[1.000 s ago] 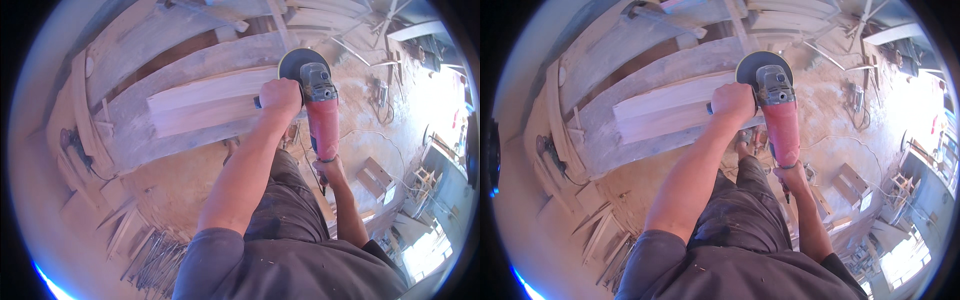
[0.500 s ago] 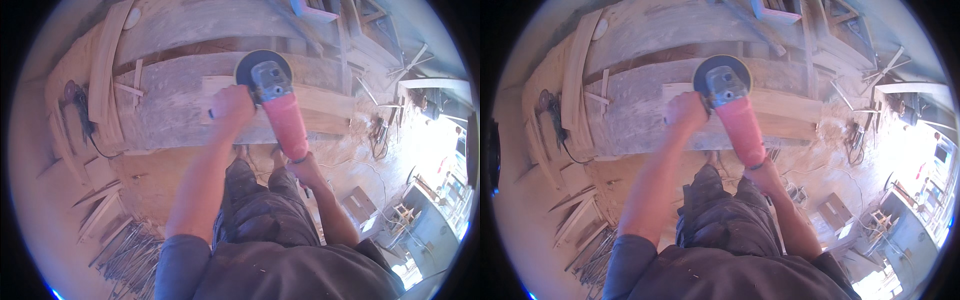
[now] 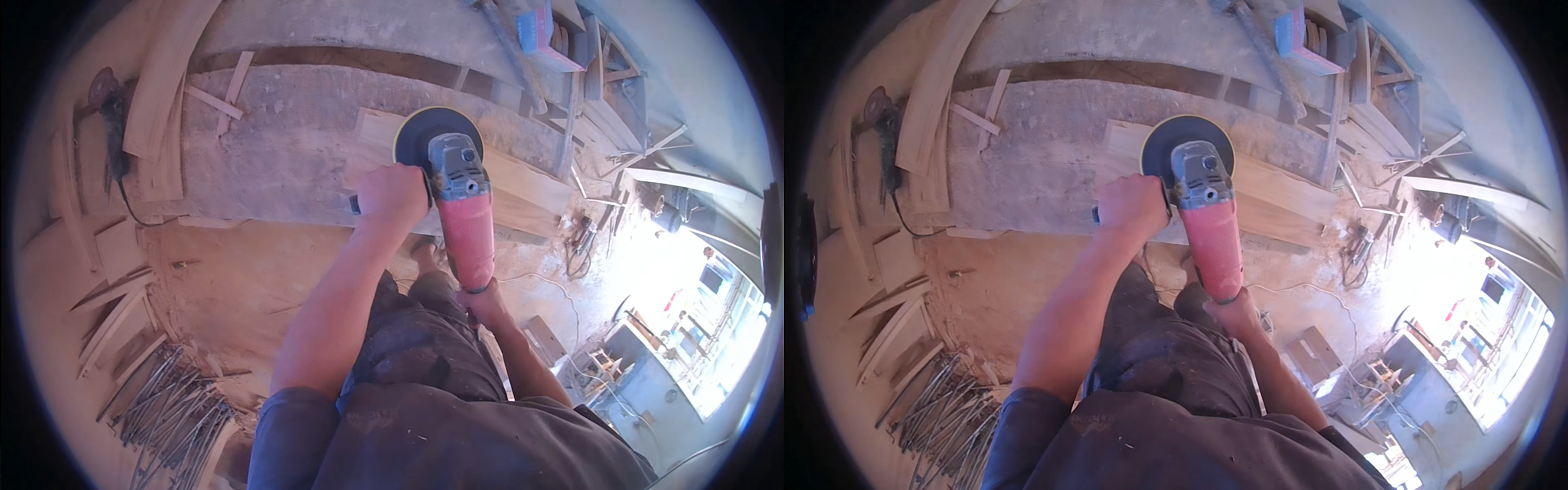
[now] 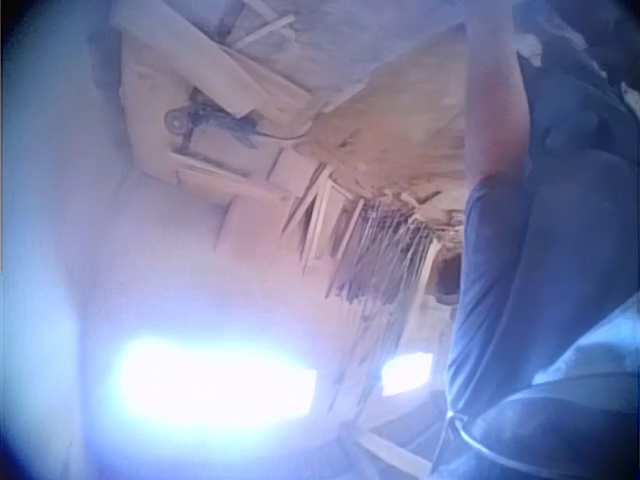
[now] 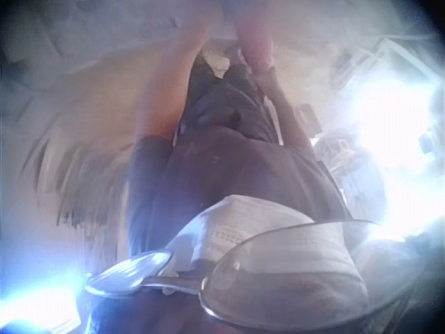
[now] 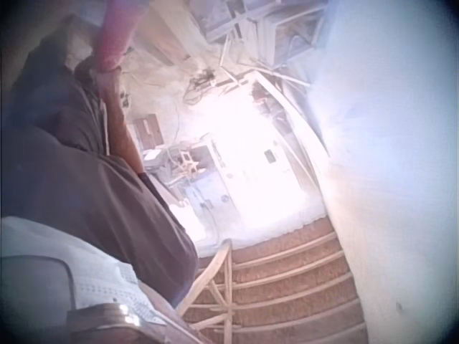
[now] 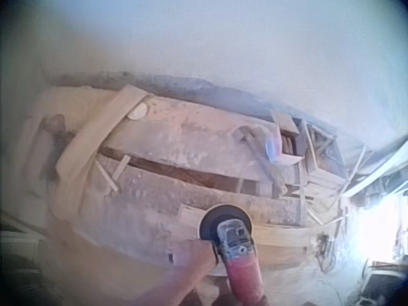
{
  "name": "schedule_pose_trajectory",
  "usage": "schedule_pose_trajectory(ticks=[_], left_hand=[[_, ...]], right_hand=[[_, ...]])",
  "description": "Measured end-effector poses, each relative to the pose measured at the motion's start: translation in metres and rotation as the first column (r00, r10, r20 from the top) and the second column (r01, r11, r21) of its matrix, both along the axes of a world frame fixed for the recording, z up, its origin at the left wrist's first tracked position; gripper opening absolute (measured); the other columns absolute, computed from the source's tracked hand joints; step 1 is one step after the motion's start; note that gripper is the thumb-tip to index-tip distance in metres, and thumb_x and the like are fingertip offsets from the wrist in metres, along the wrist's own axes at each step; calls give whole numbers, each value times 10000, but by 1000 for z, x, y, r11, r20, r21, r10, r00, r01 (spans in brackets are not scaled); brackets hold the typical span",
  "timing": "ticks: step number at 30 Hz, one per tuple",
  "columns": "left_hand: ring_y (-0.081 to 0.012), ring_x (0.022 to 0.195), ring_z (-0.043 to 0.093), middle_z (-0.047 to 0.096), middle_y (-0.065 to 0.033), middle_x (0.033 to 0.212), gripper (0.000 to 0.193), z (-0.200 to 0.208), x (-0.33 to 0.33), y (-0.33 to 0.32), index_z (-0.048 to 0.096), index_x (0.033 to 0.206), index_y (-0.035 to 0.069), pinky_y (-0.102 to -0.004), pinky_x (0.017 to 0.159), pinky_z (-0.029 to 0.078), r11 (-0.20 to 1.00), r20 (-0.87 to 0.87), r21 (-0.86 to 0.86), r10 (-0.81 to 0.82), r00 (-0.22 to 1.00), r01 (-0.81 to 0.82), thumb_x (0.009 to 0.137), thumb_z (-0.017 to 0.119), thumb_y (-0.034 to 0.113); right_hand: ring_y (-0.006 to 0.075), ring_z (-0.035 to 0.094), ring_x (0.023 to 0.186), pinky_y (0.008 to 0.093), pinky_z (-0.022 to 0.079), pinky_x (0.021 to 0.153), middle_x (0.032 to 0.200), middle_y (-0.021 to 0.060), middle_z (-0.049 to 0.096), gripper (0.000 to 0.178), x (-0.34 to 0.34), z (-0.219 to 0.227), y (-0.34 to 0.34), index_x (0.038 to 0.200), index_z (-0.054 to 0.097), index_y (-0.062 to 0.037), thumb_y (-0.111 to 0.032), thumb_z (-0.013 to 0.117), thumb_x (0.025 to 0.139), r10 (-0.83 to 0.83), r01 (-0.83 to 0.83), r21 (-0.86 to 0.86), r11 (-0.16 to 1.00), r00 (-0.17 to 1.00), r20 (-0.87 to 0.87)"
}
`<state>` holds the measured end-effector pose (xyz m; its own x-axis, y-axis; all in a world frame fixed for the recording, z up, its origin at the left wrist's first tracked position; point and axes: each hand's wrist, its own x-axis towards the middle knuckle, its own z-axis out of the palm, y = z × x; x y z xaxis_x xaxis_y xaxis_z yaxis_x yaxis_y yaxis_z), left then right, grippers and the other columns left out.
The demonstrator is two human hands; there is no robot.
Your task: The person sands wooden planks and a decorative carved panel using a handheld power sander, turning the pieces over and picking up different items to work on them.
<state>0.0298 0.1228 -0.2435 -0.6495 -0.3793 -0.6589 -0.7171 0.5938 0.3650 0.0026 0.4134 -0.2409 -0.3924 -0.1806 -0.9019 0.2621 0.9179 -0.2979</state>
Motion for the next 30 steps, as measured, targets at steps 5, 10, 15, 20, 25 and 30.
schedule_pose_trajectory(ticks=[5, 10, 15, 20, 25, 30], left_hand=[[-349, 1033, 716, 742, -174, 1046, 222, -3, 23, -19, 760, 1007, 83, -468, 873, 571, 988, -4, -74, 137, 991, -137, 865, 615, 173], [-342, 1034, 717, 736, -200, 1046, 238, -3, 59, -37, 750, 1023, 90, -473, 856, 575, 969, 101, -122, 228, 968, -215, 865, 596, 182], [-355, 974, 730, 745, -184, 988, 239, -12, 63, 8, 755, 1007, 98, -481, 832, 578, 991, 21, -37, 130, 991, -129, 863, 581, 178], [-372, 946, 731, 749, -167, 957, 222, -11, 59, 6, 753, 993, 102, -480, 832, 577, 985, 5, -34, 168, 986, -168, 860, 590, 172], [-378, 963, 720, 747, -166, 970, 230, -11, 90, -3, 752, 1002, 101, -483, 842, 572, 950, 16, -156, 276, 961, -270, 832, 659, 224], [-387, 991, 704, 741, -176, 978, 276, -6, 71, 17, 754, 993, 105, -488, 845, 563, 962, 111, -141, 252, 961, -235, 793, 743, 295]], right_hand=[[261, 727, 730, 412, 565, 664, 801, 169, 720, 317, -3, 2, -33, 951, 685, 43, -193, 743, 747, 121, -121, -19, 992, 992, -45], [334, 729, 988, 442, 556, 828, 987, 225, 737, 442, -4, -5, -56, 1100, 686, 32, -221, 737, 741, 255, -261, -66, 963, 963, -84], [335, 729, 1002, 442, 558, 838, 991, 229, 736, 458, 8, -13, 3, 1120, 685, 31, -233, 738, 749, 255, -256, -27, 966, 966, -40], [339, 726, 1007, 437, 556, 854, 1003, 230, 736, 454, 10, -8, -2, 1120, 691, 20, -233, 752, 748, 246, -246, 30, 969, 969, -5], [323, 717, 999, 415, 543, 866, 1006, 221, 732, 394, 16, -7, -34, 1080, 692, 26, -208, 724, 765, 277, -286, -136, 949, 957, -83], [339, 701, 1031, 417, 528, 898, 1027, 208, 731, 380, 18, -10, -4, 1120, 695, -22, -164, 688, 767, 215, -216, -195, 957, 976, -24]])
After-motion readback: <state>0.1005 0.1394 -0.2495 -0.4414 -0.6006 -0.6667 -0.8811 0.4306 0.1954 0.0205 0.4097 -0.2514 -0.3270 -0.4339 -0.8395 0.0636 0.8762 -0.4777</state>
